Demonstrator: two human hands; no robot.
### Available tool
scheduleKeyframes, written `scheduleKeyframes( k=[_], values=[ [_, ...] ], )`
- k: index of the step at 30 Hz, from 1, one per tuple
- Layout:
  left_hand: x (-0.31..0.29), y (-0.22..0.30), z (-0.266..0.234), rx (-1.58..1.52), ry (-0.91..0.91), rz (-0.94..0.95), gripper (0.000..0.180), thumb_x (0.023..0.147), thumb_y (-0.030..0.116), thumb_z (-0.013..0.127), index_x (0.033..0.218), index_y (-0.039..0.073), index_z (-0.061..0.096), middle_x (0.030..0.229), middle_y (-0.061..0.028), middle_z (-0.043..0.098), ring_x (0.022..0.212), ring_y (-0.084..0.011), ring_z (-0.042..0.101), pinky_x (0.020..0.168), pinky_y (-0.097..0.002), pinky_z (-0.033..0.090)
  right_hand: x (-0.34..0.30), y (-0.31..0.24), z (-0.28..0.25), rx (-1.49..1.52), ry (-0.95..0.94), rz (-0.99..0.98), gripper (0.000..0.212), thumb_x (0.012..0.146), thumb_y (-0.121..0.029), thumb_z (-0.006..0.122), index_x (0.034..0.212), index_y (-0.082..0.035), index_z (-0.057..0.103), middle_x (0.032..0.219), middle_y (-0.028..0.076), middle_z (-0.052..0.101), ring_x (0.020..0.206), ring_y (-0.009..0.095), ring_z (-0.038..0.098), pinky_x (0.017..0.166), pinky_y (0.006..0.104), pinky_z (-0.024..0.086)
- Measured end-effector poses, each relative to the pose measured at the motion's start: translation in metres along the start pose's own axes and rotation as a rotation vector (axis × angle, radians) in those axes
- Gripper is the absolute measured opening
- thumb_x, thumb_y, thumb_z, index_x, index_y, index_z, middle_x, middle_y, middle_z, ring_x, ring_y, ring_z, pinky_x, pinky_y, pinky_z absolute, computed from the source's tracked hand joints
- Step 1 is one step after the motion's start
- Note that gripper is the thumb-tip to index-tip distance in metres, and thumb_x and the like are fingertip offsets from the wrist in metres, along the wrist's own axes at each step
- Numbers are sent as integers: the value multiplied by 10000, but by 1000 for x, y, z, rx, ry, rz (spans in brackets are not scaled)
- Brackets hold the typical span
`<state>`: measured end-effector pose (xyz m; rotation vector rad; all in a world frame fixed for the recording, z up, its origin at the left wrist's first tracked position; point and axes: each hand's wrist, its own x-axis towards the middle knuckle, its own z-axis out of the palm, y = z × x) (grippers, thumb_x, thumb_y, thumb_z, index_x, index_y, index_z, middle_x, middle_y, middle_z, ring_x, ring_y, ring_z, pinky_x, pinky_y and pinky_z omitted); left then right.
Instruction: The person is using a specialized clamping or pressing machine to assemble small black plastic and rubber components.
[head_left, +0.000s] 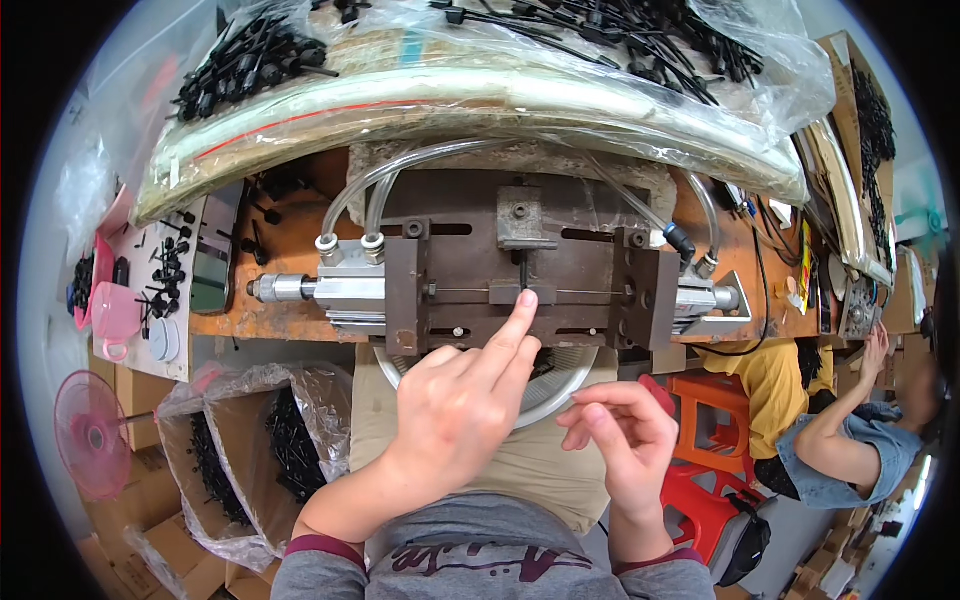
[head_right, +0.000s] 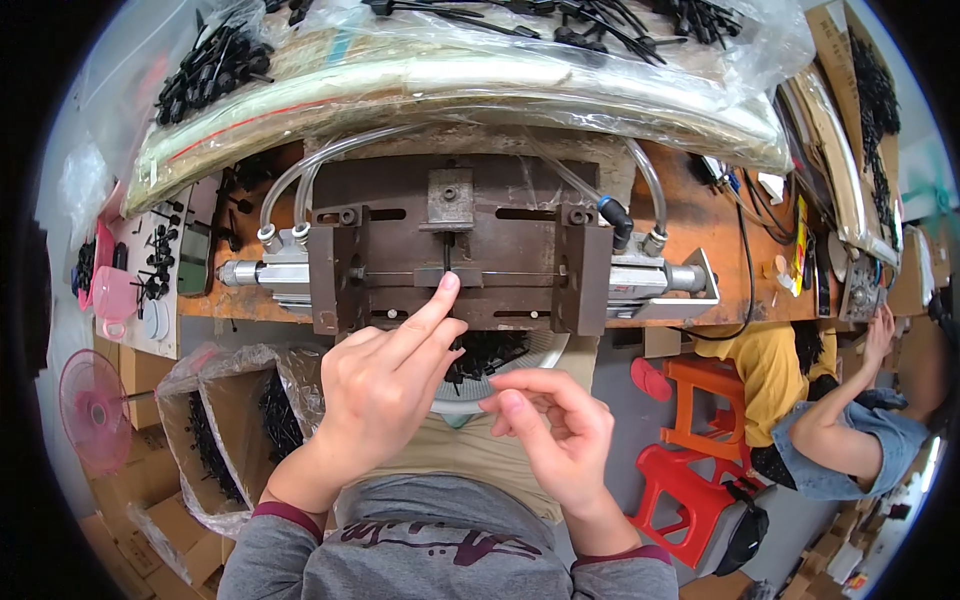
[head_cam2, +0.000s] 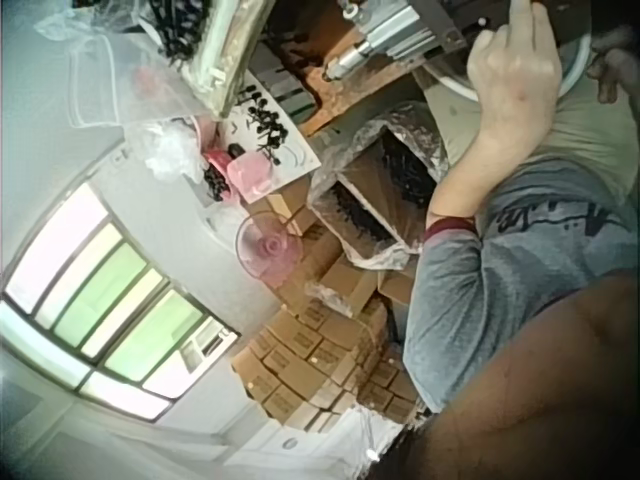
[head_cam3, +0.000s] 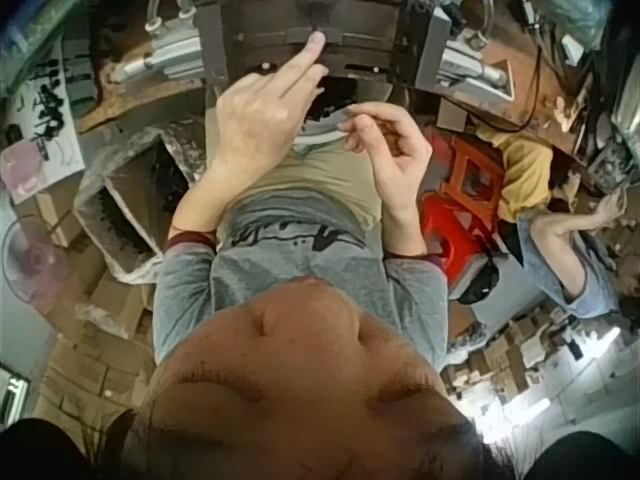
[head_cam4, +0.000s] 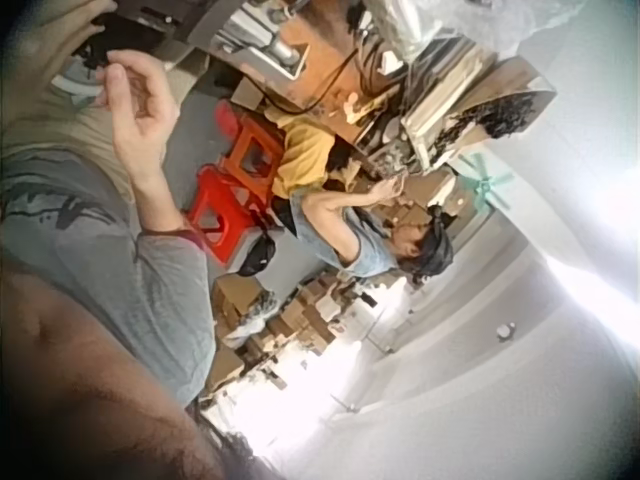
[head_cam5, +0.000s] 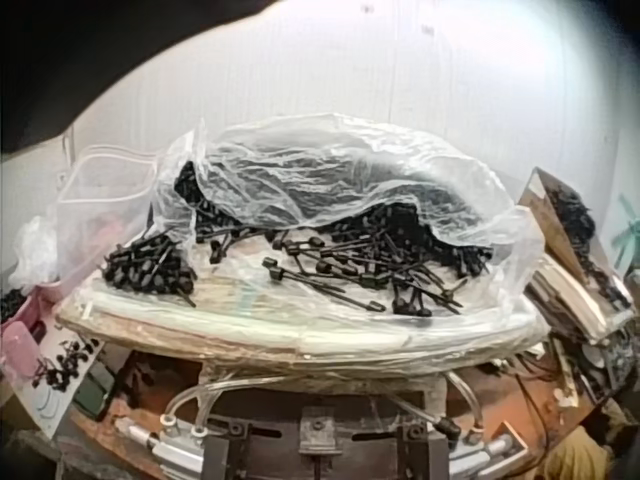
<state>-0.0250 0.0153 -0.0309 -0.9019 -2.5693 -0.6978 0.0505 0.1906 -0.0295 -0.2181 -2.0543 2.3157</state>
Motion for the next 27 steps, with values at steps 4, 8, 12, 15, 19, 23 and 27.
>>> scheduleKeyframes(
  k=[4,8,12,15,19,23,27],
  values=[
    [2,4,-4,-4,-13,-27,252,689,77,790,926,46,709,1222,-97,688,536,-180,605,524,-268,472,-7,8,8,7,-55,89,157,954,-3,607,1091,53,659,920,111,713,772,139,688,688,258,566],
    [1,-1,1,-7,-2,26,236,706,84,769,929,29,713,1240,-130,675,531,-145,622,537,-256,486,-21,26,9,-27,-131,90,156,962,-46,613,1086,34,665,906,83,716,761,116,676,666,242,553],
    [0,-1,4,-46,45,28,273,675,64,791,932,34,705,1229,-93,685,540,-185,628,537,-275,508,-32,54,5,-64,-111,104,144,969,-80,611,1059,17,669,867,63,712,707,90,660,627,232,533],
    [1,5,0,-83,27,14,224,695,61,795,892,21,696,1207,-89,695,581,-209,652,568,-290,531,-43,89,-6,-88,-80,209,146,973,-119,616,1034,1,673,839,40,707,684,82,651,609,230,527],
    [-16,17,-16,-207,-152,38,219,702,103,812,882,35,706,1158,-84,715,631,-190,690,597,-289,557,-54,130,-18,-231,-37,224,149,953,-134,645,1025,-7,676,838,51,714,671,83,648,606,246,527],
    [-51,14,2,-331,-424,0,270,713,141,821,954,55,738,1147,-86,718,690,-197,711,610,-297,564,-57,150,-28,-503,3,115,138,926,-112,668,1006,-1,684,847,81,721,677,117,668,599,258,532],
    [-84,-8,52,-443,-412,-317,337,764,164,814,1071,50,737,1182,-120,704,725,-187,724,649,-298,571,-54,175,-31,-842,-116,-258,205,806,-88,723,1002,-52,674,909,90,676,832,238,644,732,354,512]
  ],
)
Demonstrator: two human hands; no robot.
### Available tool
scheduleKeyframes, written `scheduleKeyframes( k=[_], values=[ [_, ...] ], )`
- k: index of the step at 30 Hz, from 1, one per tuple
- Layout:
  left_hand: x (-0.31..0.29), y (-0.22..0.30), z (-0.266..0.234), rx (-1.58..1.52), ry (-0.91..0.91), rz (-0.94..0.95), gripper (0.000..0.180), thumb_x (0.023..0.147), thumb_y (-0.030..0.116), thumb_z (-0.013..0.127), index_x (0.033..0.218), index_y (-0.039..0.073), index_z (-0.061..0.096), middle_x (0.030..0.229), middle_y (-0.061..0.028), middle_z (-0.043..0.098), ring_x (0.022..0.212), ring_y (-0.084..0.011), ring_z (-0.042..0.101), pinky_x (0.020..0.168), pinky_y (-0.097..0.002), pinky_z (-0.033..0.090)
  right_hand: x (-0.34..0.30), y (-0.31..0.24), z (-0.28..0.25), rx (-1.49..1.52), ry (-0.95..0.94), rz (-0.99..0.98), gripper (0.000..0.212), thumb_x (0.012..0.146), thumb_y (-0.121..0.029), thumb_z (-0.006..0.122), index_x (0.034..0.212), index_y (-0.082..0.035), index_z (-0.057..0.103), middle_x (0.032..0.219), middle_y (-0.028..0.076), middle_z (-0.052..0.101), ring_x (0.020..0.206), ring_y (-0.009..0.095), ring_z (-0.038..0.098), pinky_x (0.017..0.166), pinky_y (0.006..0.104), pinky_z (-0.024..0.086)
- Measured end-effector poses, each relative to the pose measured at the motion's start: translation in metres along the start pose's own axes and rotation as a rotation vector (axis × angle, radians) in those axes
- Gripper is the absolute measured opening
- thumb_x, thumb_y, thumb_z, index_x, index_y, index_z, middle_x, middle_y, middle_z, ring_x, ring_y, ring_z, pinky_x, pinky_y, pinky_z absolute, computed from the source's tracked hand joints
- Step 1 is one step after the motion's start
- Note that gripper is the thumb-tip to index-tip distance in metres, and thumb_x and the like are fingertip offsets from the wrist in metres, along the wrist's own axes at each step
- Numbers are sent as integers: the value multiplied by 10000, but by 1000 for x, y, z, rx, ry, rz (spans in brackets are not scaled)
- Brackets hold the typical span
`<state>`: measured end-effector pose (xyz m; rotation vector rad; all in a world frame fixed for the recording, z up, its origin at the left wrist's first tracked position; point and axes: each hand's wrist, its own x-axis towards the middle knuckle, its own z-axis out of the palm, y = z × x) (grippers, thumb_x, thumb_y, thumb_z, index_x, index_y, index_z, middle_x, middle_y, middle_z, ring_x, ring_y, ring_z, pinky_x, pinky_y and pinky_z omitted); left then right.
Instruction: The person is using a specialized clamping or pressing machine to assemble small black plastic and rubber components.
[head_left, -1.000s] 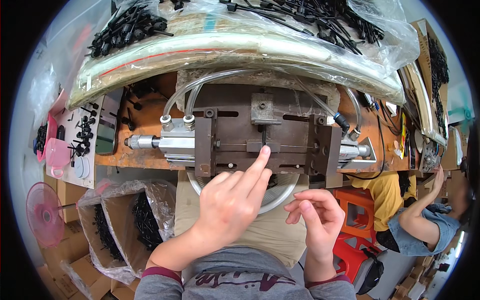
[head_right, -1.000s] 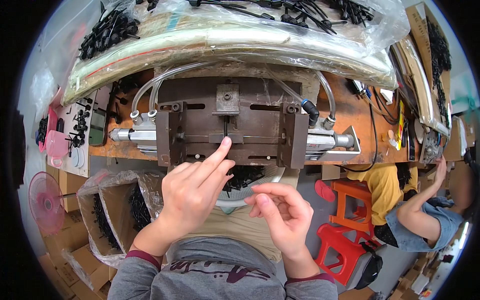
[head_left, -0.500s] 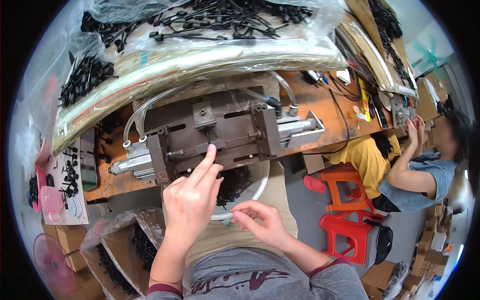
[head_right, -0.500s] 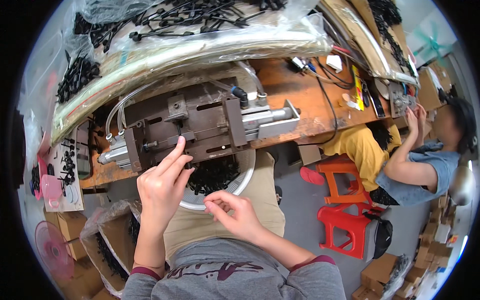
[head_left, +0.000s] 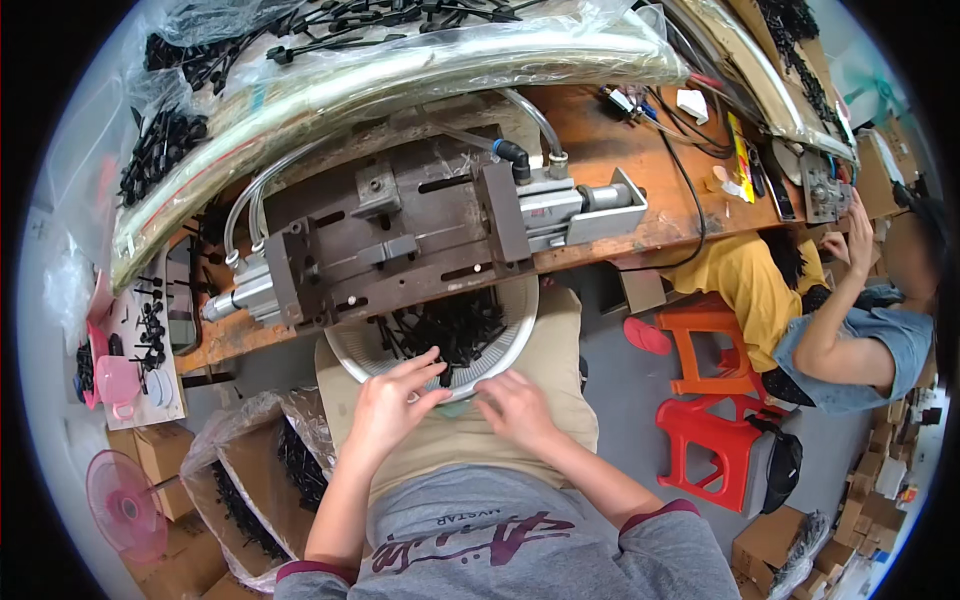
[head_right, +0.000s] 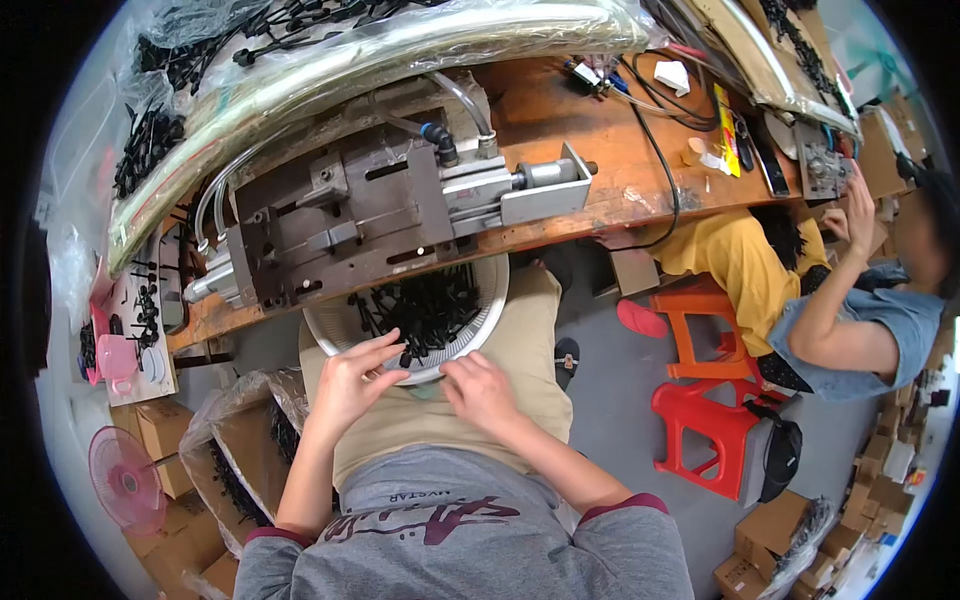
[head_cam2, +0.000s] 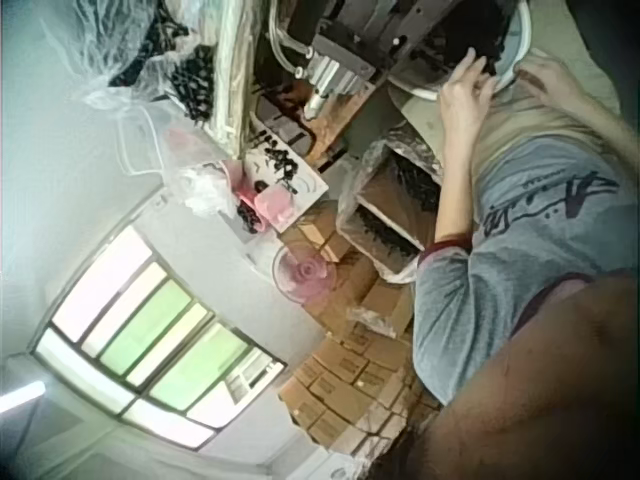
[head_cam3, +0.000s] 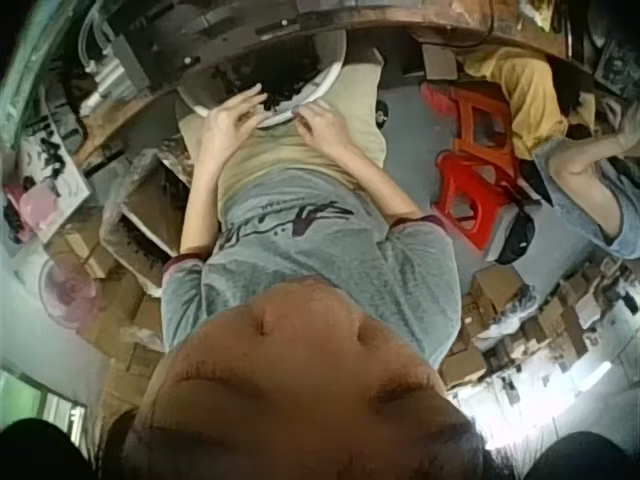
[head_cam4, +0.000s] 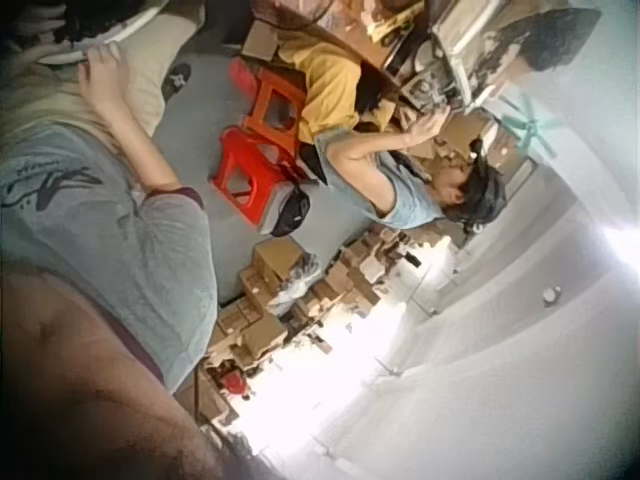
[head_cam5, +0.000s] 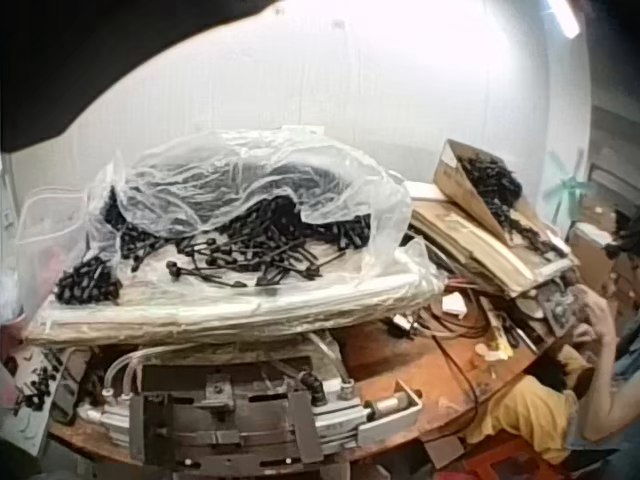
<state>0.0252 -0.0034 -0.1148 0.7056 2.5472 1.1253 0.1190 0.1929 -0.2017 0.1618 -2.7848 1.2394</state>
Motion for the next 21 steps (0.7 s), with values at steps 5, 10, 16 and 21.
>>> scheduleKeyframes(
  k=[5,10,16,21],
  values=[
    [3,-24,35,120,-86,-101,339,809,229,786,1100,63,733,1171,-137,704,817,-238,733,742,-345,578,14,14,4,-134,-155,-207,253,746,-75,651,995,-45,620,954,73,597,978,236,570,855,368,434],
    [-3,-56,67,357,-410,-56,379,731,266,792,1066,93,750,1042,-138,731,896,-306,707,804,-403,569,20,35,21,-185,-243,-184,186,778,-128,600,945,-65,655,915,71,634,953,230,609,873,358,447],
    [19,-70,74,404,-495,-84,359,711,282,764,1041,140,767,886,-140,736,804,-308,709,761,-416,573,26,47,30,-143,-271,-147,207,705,-114,671,908,-77,679,859,74,652,889,252,636,815,369,490],
    [4,-73,79,361,-344,-22,323,719,288,751,1012,154,776,876,-125,736,801,-297,710,754,-408,574,18,45,34,-108,-224,-134,170,719,-118,686,886,-84,694,865,78,666,893,265,647,814,387,508]
  ],
)
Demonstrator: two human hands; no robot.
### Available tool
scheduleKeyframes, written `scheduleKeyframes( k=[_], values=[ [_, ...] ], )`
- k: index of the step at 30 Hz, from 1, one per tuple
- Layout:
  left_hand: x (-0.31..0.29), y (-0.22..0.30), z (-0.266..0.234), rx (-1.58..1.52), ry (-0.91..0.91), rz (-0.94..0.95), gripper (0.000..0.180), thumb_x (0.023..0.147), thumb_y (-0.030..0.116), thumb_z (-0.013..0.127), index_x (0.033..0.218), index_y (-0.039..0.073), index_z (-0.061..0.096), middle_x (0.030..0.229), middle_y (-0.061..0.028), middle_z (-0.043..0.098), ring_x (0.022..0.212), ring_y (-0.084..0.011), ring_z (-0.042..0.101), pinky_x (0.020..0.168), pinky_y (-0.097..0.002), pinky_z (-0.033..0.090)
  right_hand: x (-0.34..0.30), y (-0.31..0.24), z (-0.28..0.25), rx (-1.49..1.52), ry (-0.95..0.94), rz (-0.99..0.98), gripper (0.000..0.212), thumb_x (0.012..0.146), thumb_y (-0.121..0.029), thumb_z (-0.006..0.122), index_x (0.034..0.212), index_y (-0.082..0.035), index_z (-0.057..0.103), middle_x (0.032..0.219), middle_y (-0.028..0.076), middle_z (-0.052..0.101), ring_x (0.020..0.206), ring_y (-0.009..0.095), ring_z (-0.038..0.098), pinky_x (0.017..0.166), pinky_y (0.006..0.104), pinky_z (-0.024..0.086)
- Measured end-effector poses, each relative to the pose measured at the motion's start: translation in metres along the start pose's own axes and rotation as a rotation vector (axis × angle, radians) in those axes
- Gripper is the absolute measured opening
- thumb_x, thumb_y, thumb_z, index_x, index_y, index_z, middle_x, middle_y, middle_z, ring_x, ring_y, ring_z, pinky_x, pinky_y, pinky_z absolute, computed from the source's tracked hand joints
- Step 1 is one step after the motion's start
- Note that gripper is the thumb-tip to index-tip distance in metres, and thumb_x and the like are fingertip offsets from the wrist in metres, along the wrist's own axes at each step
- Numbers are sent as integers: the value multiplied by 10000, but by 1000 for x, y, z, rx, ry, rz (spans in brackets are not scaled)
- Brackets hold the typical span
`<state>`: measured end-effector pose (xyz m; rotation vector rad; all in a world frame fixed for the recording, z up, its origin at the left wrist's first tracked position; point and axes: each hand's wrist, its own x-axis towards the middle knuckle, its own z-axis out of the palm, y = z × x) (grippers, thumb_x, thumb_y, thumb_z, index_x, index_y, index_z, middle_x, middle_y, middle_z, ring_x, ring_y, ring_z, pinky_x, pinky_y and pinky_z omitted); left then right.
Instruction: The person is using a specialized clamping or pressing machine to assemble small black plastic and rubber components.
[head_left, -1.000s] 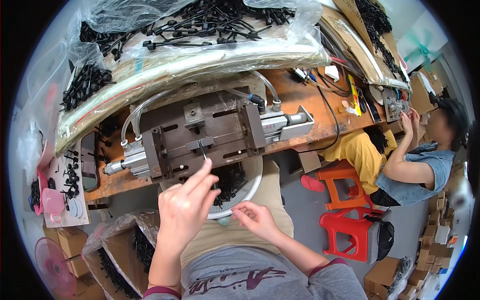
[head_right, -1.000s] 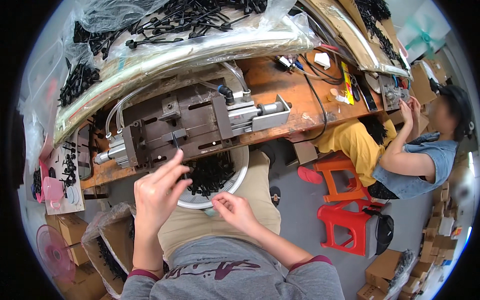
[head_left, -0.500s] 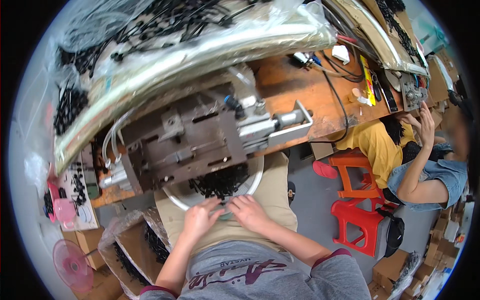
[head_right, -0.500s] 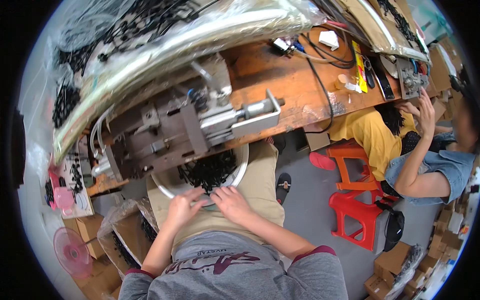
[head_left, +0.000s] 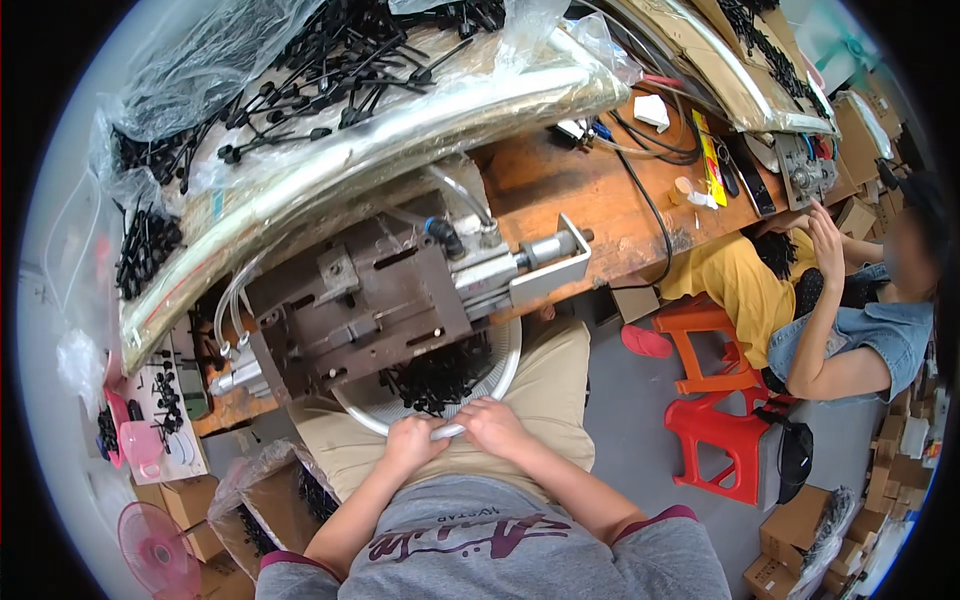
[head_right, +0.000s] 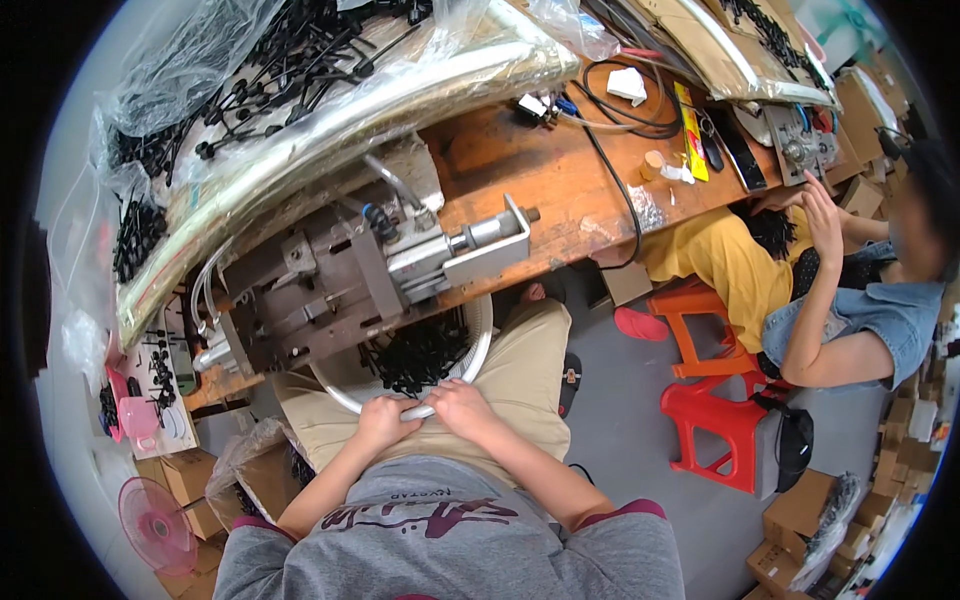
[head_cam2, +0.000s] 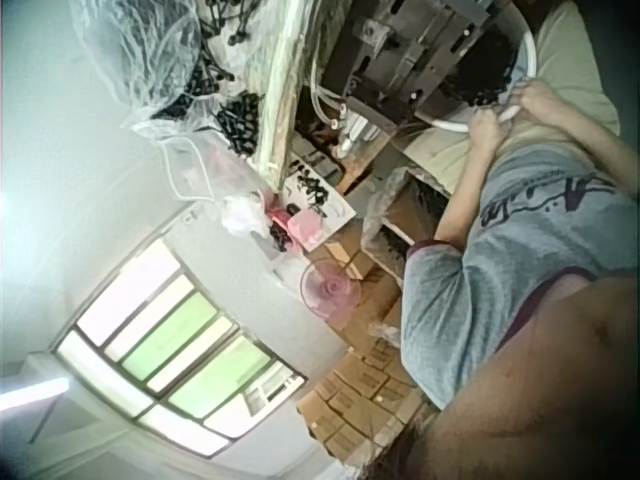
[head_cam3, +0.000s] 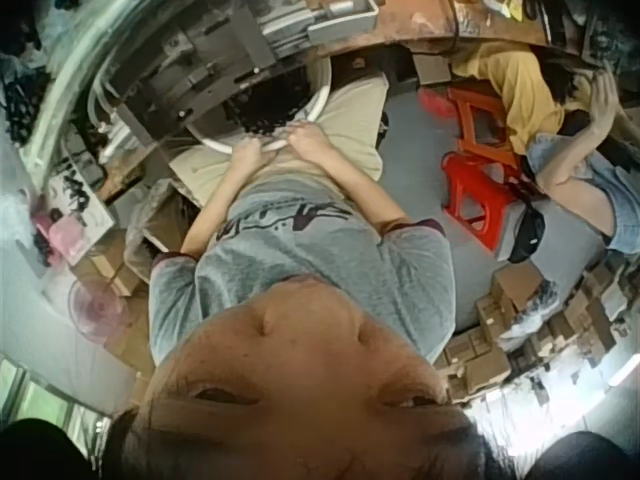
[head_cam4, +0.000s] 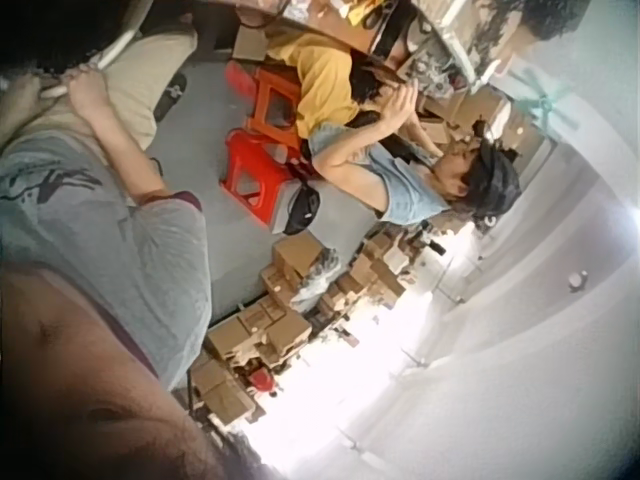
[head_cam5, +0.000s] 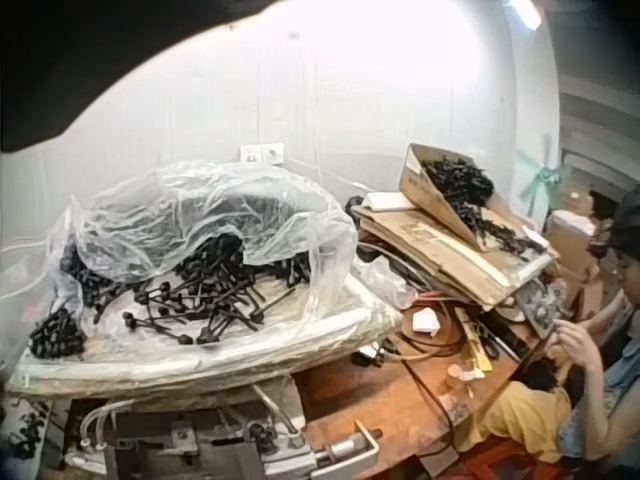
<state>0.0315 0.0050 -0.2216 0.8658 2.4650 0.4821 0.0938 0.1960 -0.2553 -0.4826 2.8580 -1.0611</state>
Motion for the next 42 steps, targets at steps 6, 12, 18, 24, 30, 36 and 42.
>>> scheduleKeyframes(
  k=[6,12,18,24,30,36,42],
  values=[
    [-23,-8,6,-46,42,-25,340,755,348,770,1007,121,774,910,-134,738,847,-312,702,796,-410,561,-1,-12,-7,9,-95,-35,163,772,-150,700,923,-90,710,898,74,684,923,278,655,831,402,515],
    [-43,-17,4,-125,100,24,323,808,298,748,1023,57,752,955,-153,728,917,-323,683,833,-412,543,-2,-33,-9,17,-51,-94,169,807,-192,712,941,-89,717,897,69,686,902,262,657,825,383,492],
    [-49,-18,16,-131,266,149,307,845,284,710,1043,51,730,940,-162,723,915,-325,684,846,-423,535,3,-74,-56,199,157,-268,138,819,-151,735,931,-74,714,886,53,703,835,235,656,773,361,483],
    [-52,-28,8,-153,95,105,327,882,313,680,1062,44,727,1013,-161,724,955,-330,681,854,-421,539,79,-133,-197,-110,567,-481,137,769,-35,757,891,-66,704,875,62,715,785,224,671,718,348,506],
    [-56,-33,5,-134,136,140,284,890,302,652,1019,59,722,982,-123,721,965,-306,673,868,-425,525,194,-151,-295,-130,839,-444,174,797,-46,724,969,-53,696,939,98,713,791,244,649,721,343,514],
    [-65,-24,1,-128,299,276,313,899,268,661,1120,49,699,1091,-118,713,979,-288,671,896,-400,521,327,-149,-338,-421,343,-281,573,696,-188,791,1228,-43,636,1172,150,680,1095,280,640,920,377,512],
    [-80,15,-69,-242,474,382,288,869,176,716,1138,74,705,1114,-70,722,894,-226,702,781,-328,558,397,-151,-329,-624,-157,118,896,597,-232,790,1384,34,455,1317,230,578,1222,353,556,1012,382,476]
  ],
)
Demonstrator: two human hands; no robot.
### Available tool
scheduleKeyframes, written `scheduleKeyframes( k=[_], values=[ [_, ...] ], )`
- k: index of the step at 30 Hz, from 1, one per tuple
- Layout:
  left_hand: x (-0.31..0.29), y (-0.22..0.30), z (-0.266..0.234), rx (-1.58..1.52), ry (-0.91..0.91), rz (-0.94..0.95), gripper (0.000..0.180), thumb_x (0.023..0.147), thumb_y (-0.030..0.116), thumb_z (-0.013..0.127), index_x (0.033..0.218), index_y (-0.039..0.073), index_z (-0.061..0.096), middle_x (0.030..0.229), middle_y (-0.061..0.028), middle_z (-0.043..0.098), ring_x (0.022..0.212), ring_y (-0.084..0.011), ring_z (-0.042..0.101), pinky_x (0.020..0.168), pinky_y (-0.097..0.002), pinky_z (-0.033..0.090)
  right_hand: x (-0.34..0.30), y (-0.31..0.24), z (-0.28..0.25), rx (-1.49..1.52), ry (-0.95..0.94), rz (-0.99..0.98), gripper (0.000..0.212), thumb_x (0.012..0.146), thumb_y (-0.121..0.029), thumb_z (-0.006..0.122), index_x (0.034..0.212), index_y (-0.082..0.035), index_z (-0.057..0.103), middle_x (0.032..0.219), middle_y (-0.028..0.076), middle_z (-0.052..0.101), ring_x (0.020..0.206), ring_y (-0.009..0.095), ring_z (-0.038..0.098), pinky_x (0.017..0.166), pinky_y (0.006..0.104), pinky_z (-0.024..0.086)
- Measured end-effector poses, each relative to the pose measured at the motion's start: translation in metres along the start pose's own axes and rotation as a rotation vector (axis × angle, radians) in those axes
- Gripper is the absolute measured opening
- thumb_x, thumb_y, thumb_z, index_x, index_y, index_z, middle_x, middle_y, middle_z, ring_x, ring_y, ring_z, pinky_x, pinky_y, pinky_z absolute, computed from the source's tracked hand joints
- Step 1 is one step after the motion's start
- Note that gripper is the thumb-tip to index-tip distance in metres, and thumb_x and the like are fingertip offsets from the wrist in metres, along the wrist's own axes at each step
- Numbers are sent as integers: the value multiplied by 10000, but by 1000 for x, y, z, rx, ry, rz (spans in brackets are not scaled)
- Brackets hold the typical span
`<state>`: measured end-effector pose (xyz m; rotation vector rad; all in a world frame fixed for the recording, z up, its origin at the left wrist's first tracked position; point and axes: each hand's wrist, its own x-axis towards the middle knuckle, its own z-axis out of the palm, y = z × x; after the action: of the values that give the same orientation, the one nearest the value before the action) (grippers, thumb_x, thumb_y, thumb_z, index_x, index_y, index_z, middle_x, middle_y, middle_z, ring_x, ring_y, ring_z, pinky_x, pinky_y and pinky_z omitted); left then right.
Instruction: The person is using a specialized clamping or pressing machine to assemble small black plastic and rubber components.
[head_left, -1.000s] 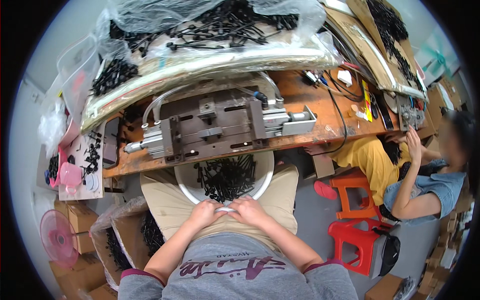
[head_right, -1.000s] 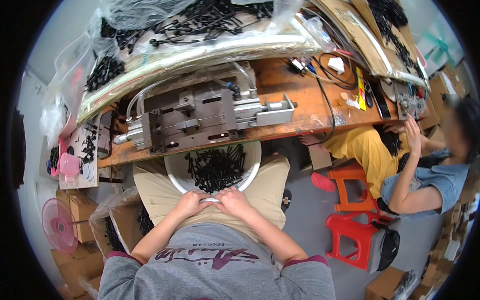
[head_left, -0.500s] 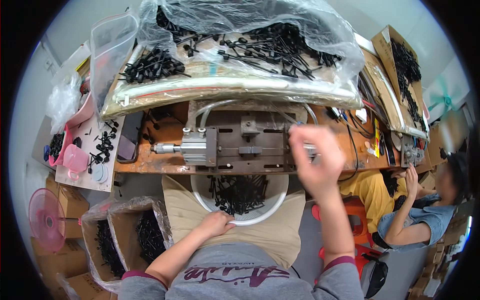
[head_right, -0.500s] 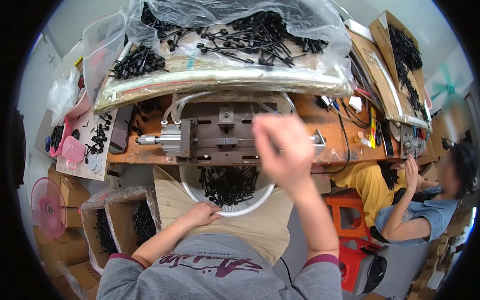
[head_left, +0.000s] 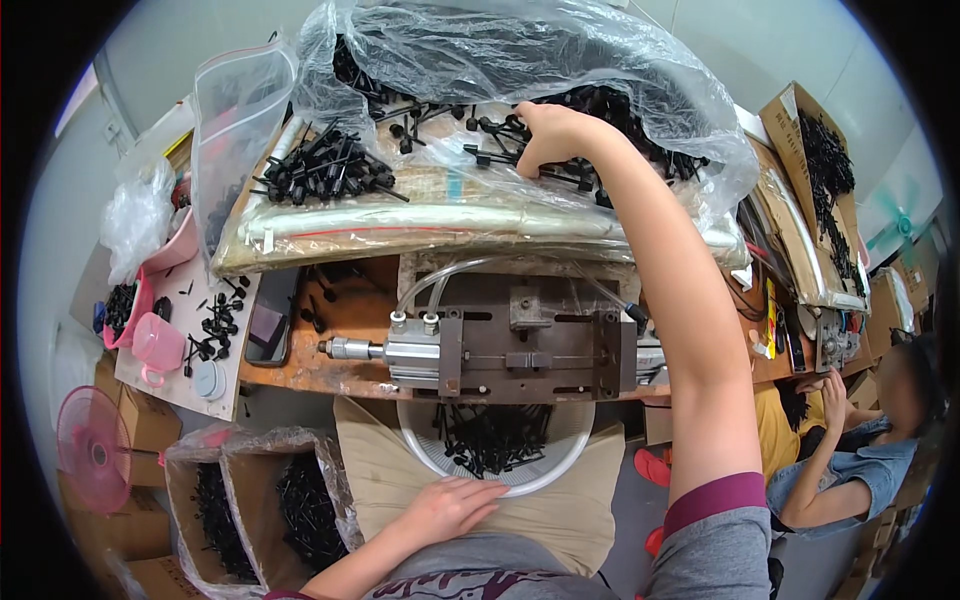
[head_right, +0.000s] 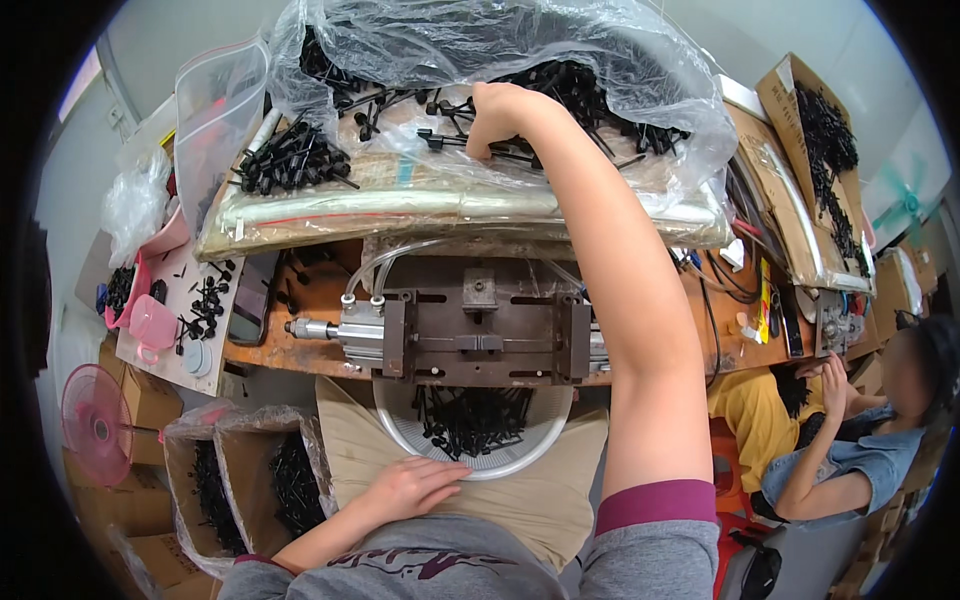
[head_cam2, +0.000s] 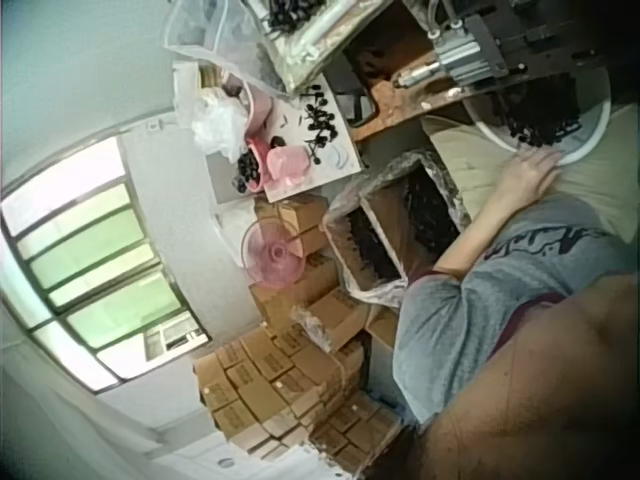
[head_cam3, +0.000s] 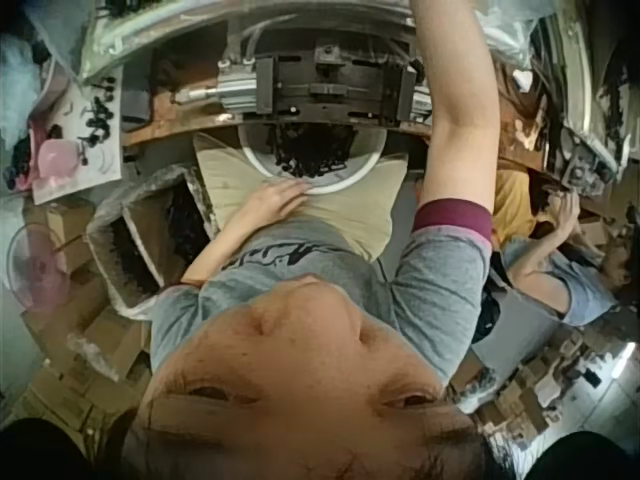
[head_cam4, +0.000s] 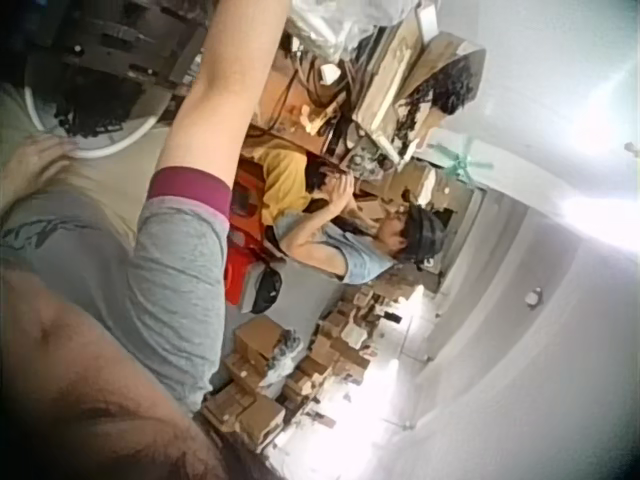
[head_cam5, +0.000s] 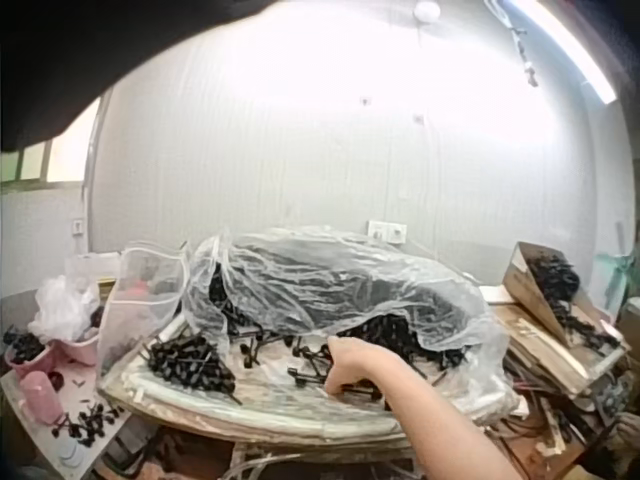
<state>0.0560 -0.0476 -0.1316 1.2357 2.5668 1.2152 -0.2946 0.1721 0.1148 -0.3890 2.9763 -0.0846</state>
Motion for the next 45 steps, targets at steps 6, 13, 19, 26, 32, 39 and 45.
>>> scheduleKeyframes(
  k=[6,13,19,26,32,39,45],
  values=[
    [64,35,-82,-34,283,218,282,792,62,754,1073,45,729,1019,-95,747,812,-209,712,709,-297,546,-11,4,1,-1,18,-98,620,589,-217,769,1148,26,654,1102,206,682,1029,331,651,903,361,520],
    [147,34,-157,248,678,255,299,778,52,747,1074,41,709,1131,-119,692,990,-278,646,874,-381,506,-53,4,7,56,214,-309,364,704,-172,769,1021,-4,710,976,161,700,936,325,662,844,390,525],
    [224,-10,-172,414,718,70,364,864,159,714,1203,40,663,1272,-147,630,1166,-328,585,1010,-387,443,-84,14,25,161,452,-467,279,742,-137,794,985,-22,718,898,111,620,802,277,624,732,372,498],
    [239,-17,-184,404,520,21,210,882,149,697,1061,39,712,941,-122,692,892,-292,661,815,-359,507,-101,30,29,272,522,-409,208,774,-70,764,965,-14,704,878,79,619,705,195,598,668,317,488],
    [215,5,-201,262,677,40,201,819,82,756,1002,2,730,853,-73,662,739,-149,650,677,-273,509,-105,41,26,470,665,-266,131,857,-70,721,977,-21,699,786,13,618,626,63,563,584,231,436],
    [161,52,-167,84,585,109,303,679,42,861,953,12,735,1065,-99,656,800,-147,660,660,-256,566,-119,36,20,404,912,-244,118,841,-23,654,952,-27,691,980,74,649,747,186,670,700,301,532],
    [116,52,-87,97,374,103,319,704,44,819,998,-16,711,1270,-181,640,801,-221,688,710,-309,565,-116,36,52,96,979,-430,160,819,30,659,957,-39,702,1088,87,596,789,240,638,737,352,523]
  ],
)
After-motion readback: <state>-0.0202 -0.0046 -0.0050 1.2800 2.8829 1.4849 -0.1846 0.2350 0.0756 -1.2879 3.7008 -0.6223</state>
